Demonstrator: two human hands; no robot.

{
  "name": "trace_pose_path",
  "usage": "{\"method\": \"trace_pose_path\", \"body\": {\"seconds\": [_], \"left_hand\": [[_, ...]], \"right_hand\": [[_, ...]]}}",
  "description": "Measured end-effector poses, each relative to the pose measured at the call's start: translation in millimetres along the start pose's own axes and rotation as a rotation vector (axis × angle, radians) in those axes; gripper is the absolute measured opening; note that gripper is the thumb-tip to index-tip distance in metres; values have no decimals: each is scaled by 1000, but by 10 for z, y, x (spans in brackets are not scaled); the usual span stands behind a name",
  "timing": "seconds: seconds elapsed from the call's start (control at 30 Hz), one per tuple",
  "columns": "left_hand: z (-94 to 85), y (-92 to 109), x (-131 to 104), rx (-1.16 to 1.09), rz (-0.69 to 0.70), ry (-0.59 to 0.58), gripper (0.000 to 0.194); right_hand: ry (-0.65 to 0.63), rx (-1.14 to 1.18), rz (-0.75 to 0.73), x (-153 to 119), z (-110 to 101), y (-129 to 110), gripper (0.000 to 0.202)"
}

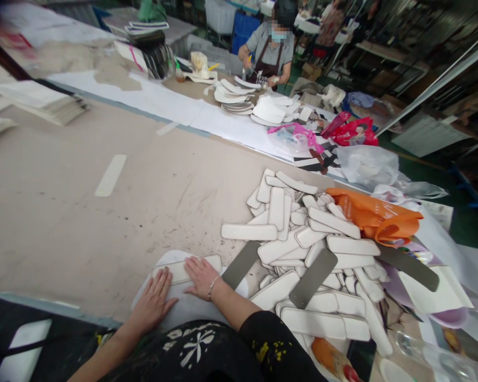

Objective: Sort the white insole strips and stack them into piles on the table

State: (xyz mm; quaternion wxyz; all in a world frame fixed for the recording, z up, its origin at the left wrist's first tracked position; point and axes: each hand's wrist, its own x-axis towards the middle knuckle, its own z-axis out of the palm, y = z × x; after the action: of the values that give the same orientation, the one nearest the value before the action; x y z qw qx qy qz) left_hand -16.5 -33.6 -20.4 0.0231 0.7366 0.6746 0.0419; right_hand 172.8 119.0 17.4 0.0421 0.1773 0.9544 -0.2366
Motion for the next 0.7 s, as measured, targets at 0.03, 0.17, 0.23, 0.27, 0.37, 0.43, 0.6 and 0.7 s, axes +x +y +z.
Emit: {"method": "trace_pose_path", "body": {"seconds": [0.03, 0.17, 0.23, 0.27, 0.37, 0.43, 0.6, 0.7], "left_hand": [[-1, 2, 1, -2, -5, 1, 76], [-22, -7, -6, 1, -9, -1, 77], [-65, -6, -9, 13, -8, -22, 76], [-98, 8, -4, 23, -23, -31, 74], [-222, 154, 94, 39, -76, -46, 70], [-288, 345, 255, -3, -19, -69, 68], [-246, 708, 769, -190, 189, -174, 71], [-163, 508, 774, -175, 126, -180, 68]], "right_hand": [[-7, -18, 52, -67, -17, 123, 79], [-4, -68, 211, -298, -27, 477, 81], [4, -79, 234, -340, 10, 526, 81], [8, -81, 237, -344, 31, 528, 81], [20, -85, 243, -327, 74, 499, 82], [20, -90, 245, -318, 81, 485, 82], [-3, -114, 242, -316, 77, 496, 76], [-14, -121, 239, -311, 76, 503, 80]]}}
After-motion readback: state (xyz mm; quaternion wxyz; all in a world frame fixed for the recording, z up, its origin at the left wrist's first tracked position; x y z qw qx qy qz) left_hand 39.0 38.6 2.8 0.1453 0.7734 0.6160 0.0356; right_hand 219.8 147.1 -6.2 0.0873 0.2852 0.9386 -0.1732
